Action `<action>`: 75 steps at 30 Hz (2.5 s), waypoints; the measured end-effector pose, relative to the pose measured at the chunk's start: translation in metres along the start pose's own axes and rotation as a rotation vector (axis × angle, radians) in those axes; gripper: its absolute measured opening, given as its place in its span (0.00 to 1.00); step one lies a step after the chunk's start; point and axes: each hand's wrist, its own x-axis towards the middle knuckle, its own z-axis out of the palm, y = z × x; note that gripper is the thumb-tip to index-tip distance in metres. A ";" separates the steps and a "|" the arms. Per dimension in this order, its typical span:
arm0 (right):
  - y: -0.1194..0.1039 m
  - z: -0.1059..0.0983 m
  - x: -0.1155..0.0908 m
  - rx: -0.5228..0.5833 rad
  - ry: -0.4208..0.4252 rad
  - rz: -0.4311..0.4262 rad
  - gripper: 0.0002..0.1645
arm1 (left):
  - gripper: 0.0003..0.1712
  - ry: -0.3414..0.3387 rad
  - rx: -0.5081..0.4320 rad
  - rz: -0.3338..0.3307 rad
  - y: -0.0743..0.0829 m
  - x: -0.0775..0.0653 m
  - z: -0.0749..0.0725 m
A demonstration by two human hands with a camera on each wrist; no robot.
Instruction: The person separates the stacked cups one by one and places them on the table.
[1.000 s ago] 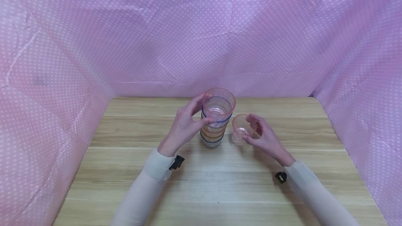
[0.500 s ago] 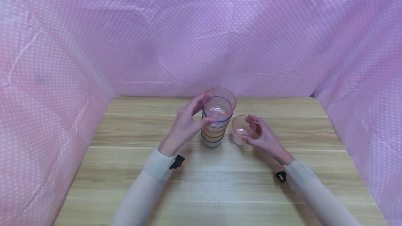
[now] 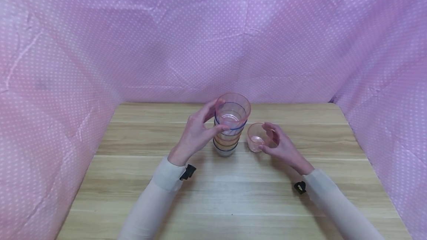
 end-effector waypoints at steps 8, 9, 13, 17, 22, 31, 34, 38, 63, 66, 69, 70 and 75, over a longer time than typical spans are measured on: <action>0.000 -0.004 -0.001 -0.047 -0.015 -0.006 0.55 | 0.45 0.001 -0.007 0.005 0.001 0.000 0.000; -0.002 -0.004 -0.003 -0.058 -0.008 -0.010 0.55 | 0.45 0.001 -0.006 0.005 0.001 0.000 0.000; -0.012 -0.006 -0.008 -0.097 0.077 -0.068 0.48 | 0.45 -0.002 -0.009 0.002 0.001 -0.001 0.000; -0.027 -0.008 -0.013 -0.118 0.212 -0.193 0.37 | 0.45 -0.005 -0.015 -0.004 0.002 -0.001 0.001; -0.047 -0.009 -0.015 -0.124 0.330 -0.384 0.31 | 0.44 -0.005 -0.020 -0.009 0.002 -0.001 0.000; -0.079 -0.008 -0.012 0.073 0.390 -0.631 0.26 | 0.44 -0.003 -0.027 -0.008 0.001 -0.001 0.001; -0.090 -0.005 -0.012 0.123 0.380 -0.669 0.24 | 0.44 -0.002 -0.029 -0.008 0.002 -0.001 0.001; -0.104 -0.001 -0.011 0.169 0.369 -0.718 0.22 | 0.44 0.000 -0.026 -0.009 0.002 -0.002 0.001; -0.147 0.014 0.016 0.011 0.151 -0.555 0.37 | 0.44 -0.004 -0.012 0.001 0.001 -0.002 -0.001; -0.152 0.016 0.020 0.011 0.112 -0.492 0.39 | 0.44 -0.009 -0.011 -0.006 0.002 -0.002 -0.001; -0.155 0.017 0.023 0.007 0.086 -0.442 0.40 | 0.44 -0.015 -0.012 -0.010 0.002 -0.002 -0.001; -0.156 0.018 0.024 0.004 0.078 -0.428 0.40 | 0.44 -0.017 -0.013 -0.010 0.003 -0.002 -0.001; -0.156 0.020 0.028 0.017 0.048 -0.394 0.45 | 0.44 -0.021 -0.010 -0.003 0.003 -0.002 -0.001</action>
